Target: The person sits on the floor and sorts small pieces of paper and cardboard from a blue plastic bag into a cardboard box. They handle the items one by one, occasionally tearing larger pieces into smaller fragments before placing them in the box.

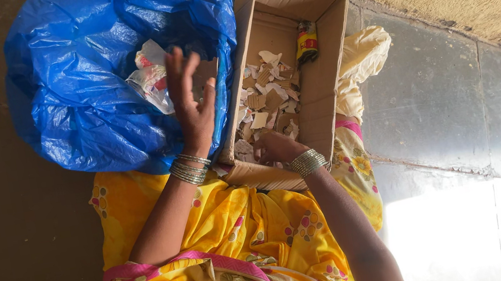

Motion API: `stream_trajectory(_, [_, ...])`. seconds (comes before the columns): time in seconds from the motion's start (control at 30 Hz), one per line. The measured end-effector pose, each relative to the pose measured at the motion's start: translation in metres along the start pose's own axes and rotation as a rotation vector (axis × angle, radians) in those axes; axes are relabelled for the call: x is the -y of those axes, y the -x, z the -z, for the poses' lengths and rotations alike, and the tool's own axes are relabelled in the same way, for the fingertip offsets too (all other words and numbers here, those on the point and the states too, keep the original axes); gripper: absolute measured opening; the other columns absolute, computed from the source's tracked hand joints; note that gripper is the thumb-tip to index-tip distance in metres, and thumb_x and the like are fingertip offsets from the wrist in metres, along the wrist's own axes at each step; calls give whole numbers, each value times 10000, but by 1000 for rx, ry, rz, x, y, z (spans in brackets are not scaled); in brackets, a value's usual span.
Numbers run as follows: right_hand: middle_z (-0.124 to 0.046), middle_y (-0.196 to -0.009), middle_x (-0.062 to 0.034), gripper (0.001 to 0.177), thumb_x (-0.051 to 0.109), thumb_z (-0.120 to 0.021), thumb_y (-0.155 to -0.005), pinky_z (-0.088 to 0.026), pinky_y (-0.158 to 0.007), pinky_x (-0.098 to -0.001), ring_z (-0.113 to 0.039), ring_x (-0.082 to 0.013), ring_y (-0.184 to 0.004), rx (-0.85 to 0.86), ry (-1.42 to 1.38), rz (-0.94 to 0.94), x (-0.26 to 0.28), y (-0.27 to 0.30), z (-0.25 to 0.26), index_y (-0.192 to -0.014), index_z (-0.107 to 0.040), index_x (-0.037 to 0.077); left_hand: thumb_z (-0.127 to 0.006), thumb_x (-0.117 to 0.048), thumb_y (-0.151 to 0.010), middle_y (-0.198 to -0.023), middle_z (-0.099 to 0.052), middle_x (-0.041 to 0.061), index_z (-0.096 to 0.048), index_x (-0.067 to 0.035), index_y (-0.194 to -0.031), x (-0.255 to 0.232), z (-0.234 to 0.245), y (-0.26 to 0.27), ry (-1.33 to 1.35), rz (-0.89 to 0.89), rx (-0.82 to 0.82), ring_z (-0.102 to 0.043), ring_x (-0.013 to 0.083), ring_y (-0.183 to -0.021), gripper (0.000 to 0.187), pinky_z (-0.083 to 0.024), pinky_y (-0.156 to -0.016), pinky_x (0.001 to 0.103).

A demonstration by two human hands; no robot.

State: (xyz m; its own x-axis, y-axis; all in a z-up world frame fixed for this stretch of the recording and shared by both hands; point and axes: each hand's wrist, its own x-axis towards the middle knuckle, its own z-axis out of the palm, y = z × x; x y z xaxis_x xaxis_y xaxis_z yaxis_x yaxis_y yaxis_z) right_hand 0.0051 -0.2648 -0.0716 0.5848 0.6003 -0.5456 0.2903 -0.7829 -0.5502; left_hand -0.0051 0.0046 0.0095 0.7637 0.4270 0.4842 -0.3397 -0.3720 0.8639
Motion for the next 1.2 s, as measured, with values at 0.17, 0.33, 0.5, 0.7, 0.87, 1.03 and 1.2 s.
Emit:
stream_trajectory(0.17, [-781, -862, -83, 172, 57, -802, -798, -573, -683, -296, -735, -162, -748, -452, 118, 83, 3, 3, 7, -966, -774, 81, -745, -237, -993, -1467, -590, 54, -711, -159, -1106, 12, -12, 5, -19, -58, 186, -404, 308, -1531, 142, -211, -1290, 571])
stream_trajectory(0.33, [-742, -906, -79, 197, 60, -732, -920, -544, -627, -250, -700, -124, -754, -728, -718, -74, 35, 25, 29, -1091, -701, -32, -818, -303, -885, -1450, -576, 52, -745, -160, -957, 14, -21, 6, -129, -144, 394, -363, 295, -1516, 176, -151, -1246, 639])
stream_trajectory(0.5, [-745, -940, -45, 180, 43, -718, -934, -559, -700, -228, -717, -90, -792, -736, -854, 80, 72, 39, 37, -1102, -696, -17, -857, -309, -774, -1508, -471, 131, -740, -104, -1085, 8, -21, 9, -36, -219, 534, -223, 342, -1493, 390, -84, -1157, 685])
stream_trajectory(0.7, [-756, -955, -49, 155, 23, -693, -968, -555, -726, -228, -721, -91, -830, -710, -815, 178, 88, 44, 47, -1118, -707, -13, -858, -201, -817, -1383, -613, -52, -726, -161, -826, 15, -26, 11, -110, -172, 663, -312, 222, -1535, 138, -117, -1236, 657])
stream_trajectory(0.87, [-757, -998, -35, 168, 20, -680, -948, -556, -723, -224, -735, -95, -846, -828, -757, 141, 88, 48, 58, -1114, -705, 5, -851, -212, -821, -1352, -648, -52, -714, -161, -808, 17, -27, 12, -71, -170, 676, -319, 223, -1527, 147, -124, -1234, 662])
stream_trajectory(1.03, [-761, -970, -46, 133, 28, -683, -990, -561, -749, -229, -734, -104, -857, -941, -805, 119, 91, 59, 66, -1116, -721, 6, -854, -320, -798, -1346, -650, -28, -744, -177, -778, 4, -21, 7, -107, -184, 729, -301, 233, -1514, 182, -83, -1210, 657])
stream_trajectory(1.2, [-749, -1013, -33, 127, 4, -678, -964, -588, -780, -246, -747, -113, -906, -837, -833, 209, 99, 62, 68, -1086, -713, 13, -823, -446, -830, -1453, -535, 57, -607, -59, -1270, -3, -19, 0, 107, -42, 564, -261, 262, -1519, 625, -63, -1220, 657])
